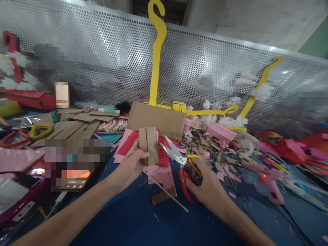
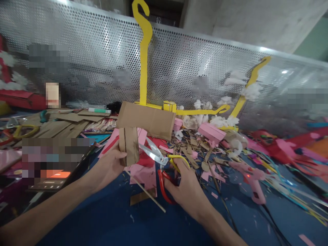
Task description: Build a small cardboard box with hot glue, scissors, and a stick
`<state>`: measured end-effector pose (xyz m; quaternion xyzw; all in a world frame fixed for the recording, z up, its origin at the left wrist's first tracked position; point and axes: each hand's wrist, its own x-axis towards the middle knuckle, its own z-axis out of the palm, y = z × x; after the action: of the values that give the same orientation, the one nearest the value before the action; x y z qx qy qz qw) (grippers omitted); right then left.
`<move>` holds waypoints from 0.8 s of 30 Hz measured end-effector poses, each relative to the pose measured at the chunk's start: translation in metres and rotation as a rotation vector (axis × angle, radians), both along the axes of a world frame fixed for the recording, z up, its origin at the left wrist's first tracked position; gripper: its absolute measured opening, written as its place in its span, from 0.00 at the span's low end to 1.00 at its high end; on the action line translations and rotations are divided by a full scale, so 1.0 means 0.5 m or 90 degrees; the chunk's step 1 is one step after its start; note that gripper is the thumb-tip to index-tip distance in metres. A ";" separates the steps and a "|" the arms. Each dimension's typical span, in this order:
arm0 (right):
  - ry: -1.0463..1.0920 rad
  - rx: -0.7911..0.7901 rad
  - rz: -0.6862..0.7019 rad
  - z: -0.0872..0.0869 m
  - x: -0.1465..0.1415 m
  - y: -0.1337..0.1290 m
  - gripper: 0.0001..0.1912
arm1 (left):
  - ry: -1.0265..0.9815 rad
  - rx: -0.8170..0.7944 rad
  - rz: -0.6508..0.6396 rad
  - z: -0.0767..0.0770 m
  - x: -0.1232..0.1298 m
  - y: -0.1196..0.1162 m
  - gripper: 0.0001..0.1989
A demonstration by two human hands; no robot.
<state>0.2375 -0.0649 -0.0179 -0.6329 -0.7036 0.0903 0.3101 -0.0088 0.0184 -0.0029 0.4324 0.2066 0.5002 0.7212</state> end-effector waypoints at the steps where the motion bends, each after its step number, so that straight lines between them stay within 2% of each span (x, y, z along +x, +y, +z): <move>1: -0.005 -0.003 0.003 0.000 -0.001 -0.001 0.13 | -0.003 0.015 0.017 0.001 0.001 0.001 0.19; 4: -0.010 -0.022 0.018 0.004 -0.008 -0.005 0.16 | -0.012 0.059 0.058 0.000 0.003 0.005 0.11; 7: -0.005 -0.047 0.040 0.009 -0.012 -0.008 0.17 | -0.022 0.072 0.074 0.001 0.002 0.006 0.09; 12: -0.007 -0.066 0.031 0.012 -0.011 -0.007 0.13 | -0.017 0.059 0.072 0.006 0.001 0.003 0.13; 16: -0.028 -0.055 0.035 0.012 -0.009 -0.005 0.06 | -0.004 0.070 0.068 0.011 0.002 -0.002 0.16; 20: -0.032 -0.035 0.055 0.013 -0.010 -0.006 0.07 | 0.009 0.077 0.070 0.015 0.001 -0.005 0.22; 24: -0.045 -0.019 0.046 0.013 -0.008 -0.005 0.07 | 0.026 0.091 0.074 0.008 -0.001 -0.003 0.19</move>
<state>0.2335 -0.0676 -0.0113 -0.6147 -0.7349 0.0894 0.2721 -0.0096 0.0170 0.0009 0.4800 0.2099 0.5460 0.6538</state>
